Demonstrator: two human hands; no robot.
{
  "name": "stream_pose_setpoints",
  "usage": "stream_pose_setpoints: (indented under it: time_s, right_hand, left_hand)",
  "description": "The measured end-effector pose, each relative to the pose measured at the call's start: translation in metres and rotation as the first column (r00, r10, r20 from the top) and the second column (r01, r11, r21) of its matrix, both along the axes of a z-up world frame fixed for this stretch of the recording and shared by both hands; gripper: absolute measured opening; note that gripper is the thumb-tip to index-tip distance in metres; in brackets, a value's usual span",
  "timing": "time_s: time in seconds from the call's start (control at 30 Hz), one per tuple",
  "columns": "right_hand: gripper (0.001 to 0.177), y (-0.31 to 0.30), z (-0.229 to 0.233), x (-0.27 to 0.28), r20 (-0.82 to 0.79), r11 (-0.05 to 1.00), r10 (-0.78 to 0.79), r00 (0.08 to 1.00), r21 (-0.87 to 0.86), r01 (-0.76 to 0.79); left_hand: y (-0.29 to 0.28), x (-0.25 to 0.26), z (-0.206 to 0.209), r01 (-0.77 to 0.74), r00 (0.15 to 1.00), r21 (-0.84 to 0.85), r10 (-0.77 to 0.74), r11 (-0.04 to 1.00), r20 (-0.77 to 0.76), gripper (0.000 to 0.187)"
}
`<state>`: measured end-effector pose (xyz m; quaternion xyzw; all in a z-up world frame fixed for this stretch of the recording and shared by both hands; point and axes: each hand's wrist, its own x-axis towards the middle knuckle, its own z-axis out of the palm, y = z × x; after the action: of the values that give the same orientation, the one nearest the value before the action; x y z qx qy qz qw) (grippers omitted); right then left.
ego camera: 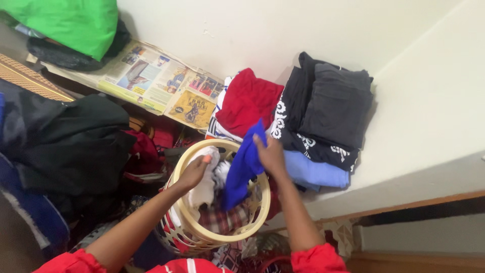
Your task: The person folds various garments from a laundry basket and places them on a nearby surface. Items include striped shirts, a white shirt with blue stripes, a patterned shirt, a white shirt with orange trim, a red shirt, a blue shirt, and a plaid shirt. The person handles each item by hand, folding it and stacking it on the surface.
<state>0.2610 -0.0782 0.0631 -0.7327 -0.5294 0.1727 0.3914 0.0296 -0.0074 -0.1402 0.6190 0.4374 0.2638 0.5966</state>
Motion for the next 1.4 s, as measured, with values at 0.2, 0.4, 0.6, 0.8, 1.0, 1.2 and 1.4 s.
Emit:
stream_pose_setpoints:
  time_s: [0.2, 0.4, 0.6, 0.8, 1.0, 1.2, 1.4]
  right_hand:
    - [0.028, 0.018, 0.115, -0.063, 0.296, 0.890, 0.180, 0.938, 0.357, -0.284]
    - [0.030, -0.033, 0.100, -0.131, 0.384, 0.485, 0.776, 0.500, 0.144, -0.863]
    - [0.068, -0.025, 0.048, -0.131, 0.176, 0.542, 0.825, 0.538, 0.024, -0.840]
    - [0.052, 0.052, -0.045, -0.147, -0.623, 0.854, 0.520, 0.584, 0.380, -0.355]
    - [0.068, 0.120, 0.028, -0.129, -0.751, 0.562, 0.555, -0.357, 0.655, -0.505]
    - [0.057, 0.145, 0.091, -0.144, -0.697, 0.599, 0.702, 0.147, 0.466, -0.651]
    - [0.054, 0.157, 0.093, -0.141, -0.266, 0.579, 0.813, 0.518, 0.279, -0.766]
  left_hand:
    - [-0.001, 0.013, 0.088, 0.089, 0.930, -0.517, 0.115, 0.851, 0.349, 0.112]
    - [0.038, -0.049, 0.203, 0.273, 0.635, -0.448, 0.191, 0.851, 0.749, 0.084]
    - [0.037, -0.095, 0.232, 0.027, 0.573, -0.199, 0.148, 0.980, 0.806, 0.056]
    - [0.082, -0.076, 0.252, -0.331, 0.786, 0.463, -0.031, 0.822, 0.618, 0.030]
    - [0.075, -0.078, 0.260, 0.097, 0.920, 0.536, -0.281, 0.838, 0.273, 0.031]
    - [0.084, -0.087, 0.229, -0.167, 0.837, 0.326, -0.041, 0.930, 0.545, 0.048]
    - [0.106, -0.115, 0.267, 0.086, 0.698, -0.202, 0.085, 0.976, 0.711, 0.077]
